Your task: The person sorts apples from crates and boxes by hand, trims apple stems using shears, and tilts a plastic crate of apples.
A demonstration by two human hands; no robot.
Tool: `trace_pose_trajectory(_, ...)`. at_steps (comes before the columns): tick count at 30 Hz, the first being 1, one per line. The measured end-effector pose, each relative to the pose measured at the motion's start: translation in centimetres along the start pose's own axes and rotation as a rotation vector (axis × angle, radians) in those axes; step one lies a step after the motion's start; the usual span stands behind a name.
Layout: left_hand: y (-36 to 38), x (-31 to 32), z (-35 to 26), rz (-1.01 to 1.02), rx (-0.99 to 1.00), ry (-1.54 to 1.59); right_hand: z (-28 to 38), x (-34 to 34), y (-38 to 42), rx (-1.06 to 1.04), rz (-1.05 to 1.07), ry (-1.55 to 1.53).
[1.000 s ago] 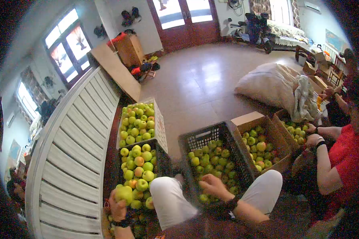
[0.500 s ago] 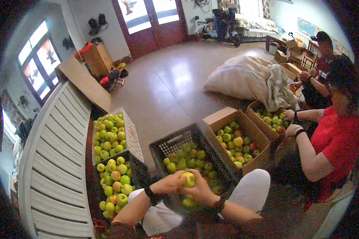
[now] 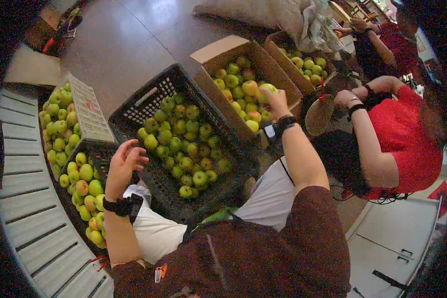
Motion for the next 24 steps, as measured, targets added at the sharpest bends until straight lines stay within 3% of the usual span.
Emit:
trace_pose_trajectory(2, -0.6, 0.8, 0.6, 0.022, -0.039, 0.018, -3.1, -1.7, -5.3, -0.102, -0.16, 0.195)
trace_pose_trajectory(5, -1.1, 1.6, 0.6, 0.049, -0.089, -0.02, -7.8, -2.6, -11.7, -0.19, -0.171, 0.47)
trace_pose_trajectory(6, -1.3, 1.9, 0.5, 0.05, -0.095, -0.045, -8.1, -1.9, -12.6, -0.324, -0.154, 0.676)
trace_pose_trajectory(9, -1.7, 2.3, 1.1, 0.05, -0.151, -0.046, -8.9, -0.7, -12.6, -0.328, -0.187, 0.914)
trace_pose_trajectory(10, -1.9, 2.3, 1.4, 0.042, -0.172, -0.042, -9.6, -0.1, -12.8, -0.221, -0.181, 0.853)
trace_pose_trajectory(13, -2.1, 2.6, 1.4, 0.044, -0.198, -0.027, -12.1, 2.2, -15.0, -0.235, -0.167, 0.92)
trace_pose_trajectory(17, -2.7, 3.2, 1.7, 0.059, -0.248, -0.024, -15.4, 5.0, -15.2, -0.1, 0.035, 1.038)
trace_pose_trajectory(24, -2.9, 3.7, 1.7, 0.069, -0.252, -0.003, -13.3, 4.4, -13.9, -0.219, -0.267, 0.917)
Point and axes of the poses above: each hand's wrist, its own y-axis away from the middle knuckle, its own x-axis out of the palm, z = x × y, the point moved 7 cm from there along -y, towards the middle knuckle, and after that the axes turned 15 degrees about -z, right-handed, at the moved point
